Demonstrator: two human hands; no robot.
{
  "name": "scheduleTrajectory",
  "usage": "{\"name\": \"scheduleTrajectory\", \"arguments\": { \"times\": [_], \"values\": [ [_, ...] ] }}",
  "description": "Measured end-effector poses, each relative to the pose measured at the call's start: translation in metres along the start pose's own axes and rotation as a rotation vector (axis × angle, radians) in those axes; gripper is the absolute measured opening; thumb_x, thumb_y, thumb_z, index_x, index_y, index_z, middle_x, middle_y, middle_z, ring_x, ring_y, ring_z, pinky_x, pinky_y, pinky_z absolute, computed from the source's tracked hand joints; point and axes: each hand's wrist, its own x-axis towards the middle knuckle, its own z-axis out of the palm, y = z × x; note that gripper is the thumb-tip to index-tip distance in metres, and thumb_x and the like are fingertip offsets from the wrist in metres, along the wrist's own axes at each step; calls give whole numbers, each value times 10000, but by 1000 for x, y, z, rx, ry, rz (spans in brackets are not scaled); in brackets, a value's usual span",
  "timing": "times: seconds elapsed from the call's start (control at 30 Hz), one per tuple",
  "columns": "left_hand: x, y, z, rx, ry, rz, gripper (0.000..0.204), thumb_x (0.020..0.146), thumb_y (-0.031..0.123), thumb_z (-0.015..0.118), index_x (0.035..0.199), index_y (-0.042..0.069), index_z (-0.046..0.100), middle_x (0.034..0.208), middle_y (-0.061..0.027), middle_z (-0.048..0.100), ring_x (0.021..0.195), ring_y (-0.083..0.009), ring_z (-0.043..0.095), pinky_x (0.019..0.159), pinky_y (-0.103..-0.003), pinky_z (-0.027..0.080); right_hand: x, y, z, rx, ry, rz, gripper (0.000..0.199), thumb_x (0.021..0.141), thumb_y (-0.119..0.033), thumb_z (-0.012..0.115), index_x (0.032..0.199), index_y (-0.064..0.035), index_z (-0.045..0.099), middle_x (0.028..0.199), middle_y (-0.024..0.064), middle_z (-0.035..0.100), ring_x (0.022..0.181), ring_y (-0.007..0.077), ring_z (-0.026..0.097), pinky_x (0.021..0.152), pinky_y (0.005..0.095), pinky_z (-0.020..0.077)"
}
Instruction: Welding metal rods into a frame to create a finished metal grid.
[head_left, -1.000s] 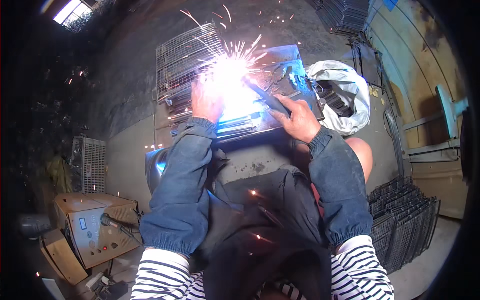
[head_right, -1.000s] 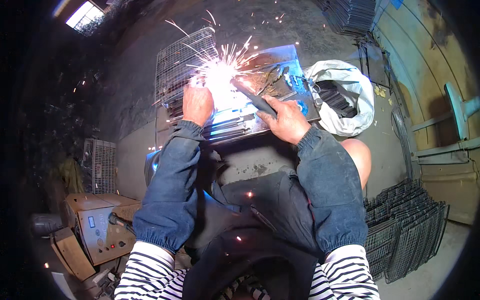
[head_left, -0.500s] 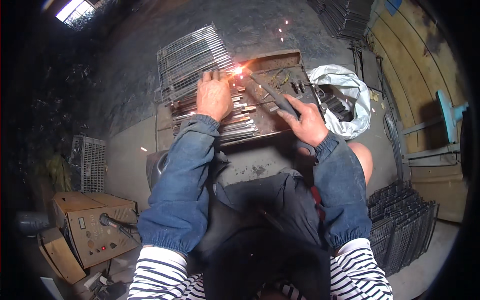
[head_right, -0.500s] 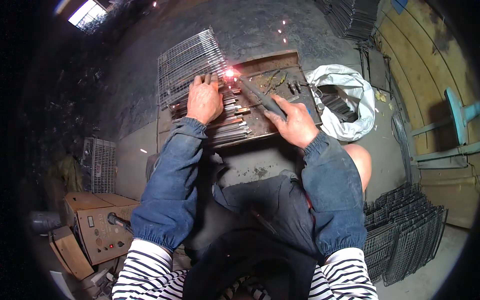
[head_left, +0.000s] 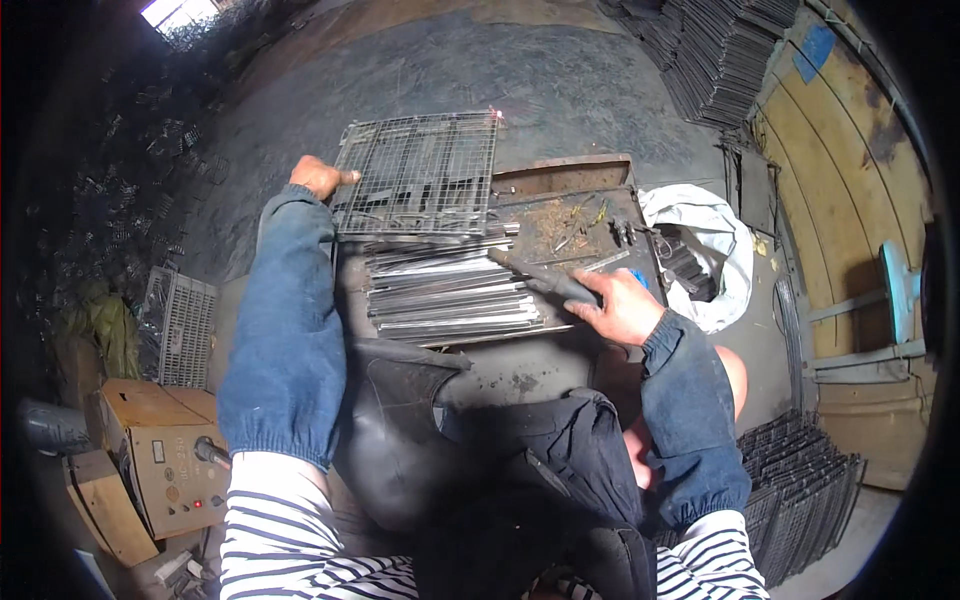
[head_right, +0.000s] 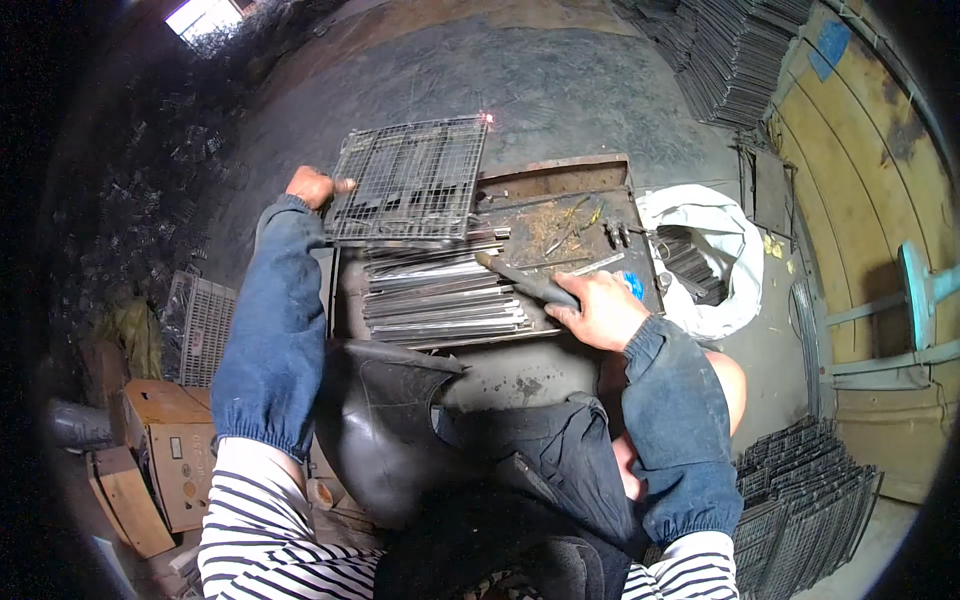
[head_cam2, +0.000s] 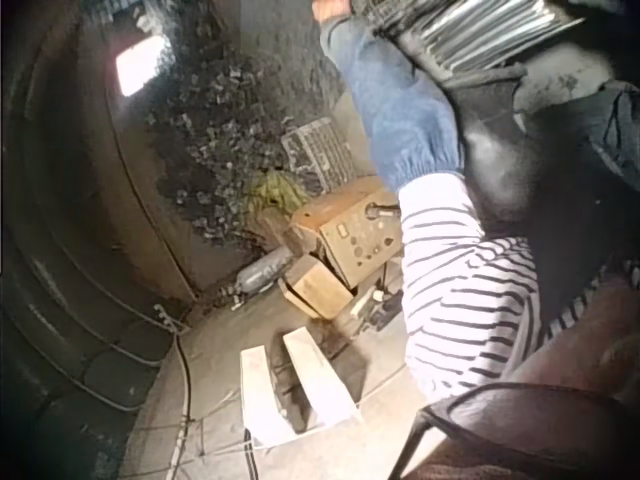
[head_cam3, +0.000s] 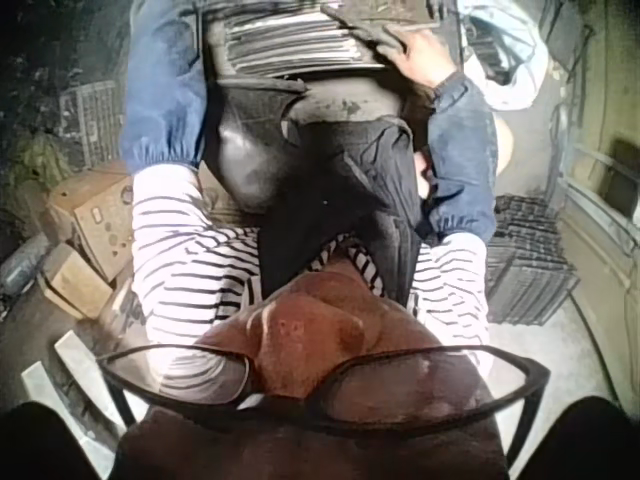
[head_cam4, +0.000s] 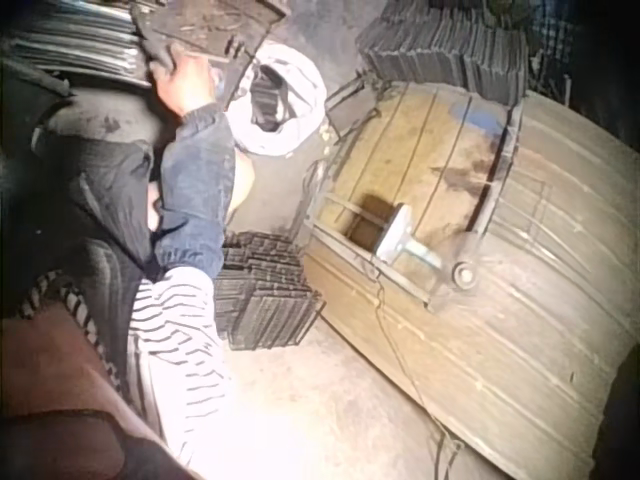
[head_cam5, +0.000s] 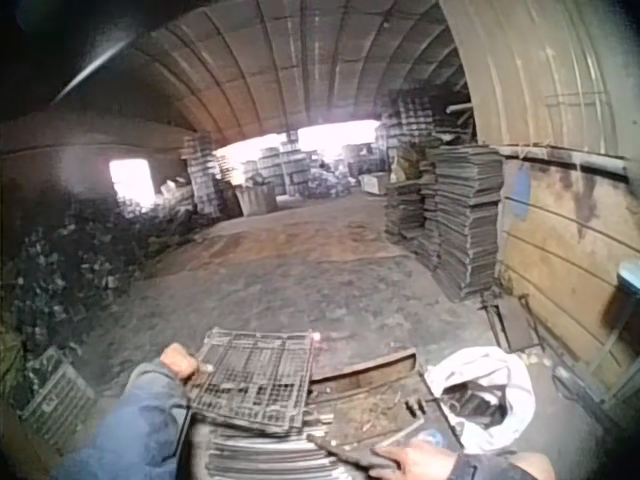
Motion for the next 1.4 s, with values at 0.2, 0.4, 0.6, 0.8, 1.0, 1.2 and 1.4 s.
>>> {"name": "scheduleTrajectory", "arguments": {
  "times": [0.2, 0.4, 0.6, 0.8, 1.0, 1.2, 1.4],
  "values": [
    [-32, 6, -19, -370, -144, -84, 468, 776, 236, 872, 1023, -124, 706, 952, -212, 741, 857, -289, 722, 783, -411, 564, -3, 10, 6, 140, 283, -90, 510, 899, -260, 718, 1324, -6, 594, 1023, 236, 717, 903, 404, 700, 844, 431, 550],
    [-34, -48, -2, -1573, -483, -116, 245, 1026, 143, 542, 1146, -54, 624, 1096, -185, 703, 961, -285, 705, 884, -412, 588, 3, 11, -9, 26, 146, 20, 501, 881, -262, 729, 1272, 33, 627, 1045, 277, 698, 970, 412, 694, 886, 440, 539],
    [-124, 1, 34, -1899, -205, 65, 239, 1016, 173, 565, 1152, -16, 615, 1087, -136, 718, 983, -255, 698, 898, -406, 562, 8, 48, -4, -127, 233, 64, 668, 829, -295, 787, 1377, 0, 546, 1177, 266, 652, 1116, 410, 624, 981, 456, 494],
    [-276, 28, 76, -2004, -248, -15, 186, 1004, 259, 632, 994, 76, 602, 850, -32, 625, 712, -125, 576, 638, -292, 500, 35, -37, -49, 257, 616, -53, 1056, 749, -143, 867, 1574, -17, 221, 1339, 185, 602, 1194, 222, 593, 1071, 344, 447],
    [-366, 47, 132, -1942, -493, -293, 199, 1012, 222, 614, 1061, 30, 629, 887, -53, 636, 746, -177, 573, 664, -342, 510, 27, -49, -58, 296, 802, -472, 813, 729, -78, 882, 1406, -3, 437, 1221, 87, 632, 1085, 174, 627, 938, 329, 539],
    [-404, 53, 131, -2014, -740, -384, 204, 1013, 284, 614, 1017, 81, 627, 833, -22, 580, 722, -155, 535, 691, -343, 519, -23, -72, -75, 107, 874, -383, 428, 670, -273, 836, 1041, -79, 747, 1150, 132, 643, 1129, 360, 514, 1002, 502, 415],
    [-418, 89, 131, -2131, -833, -220, 219, 1027, 299, 591, 991, 84, 612, 834, 5, 573, 729, -138, 528, 688, -297, 467, -51, -54, -50, 1170, 673, -163, 570, 784, -68, 811, 1291, 30, 572, 1177, 161, 660, 1155, 303, 610, 1007, 384, 476]
  ]
}}
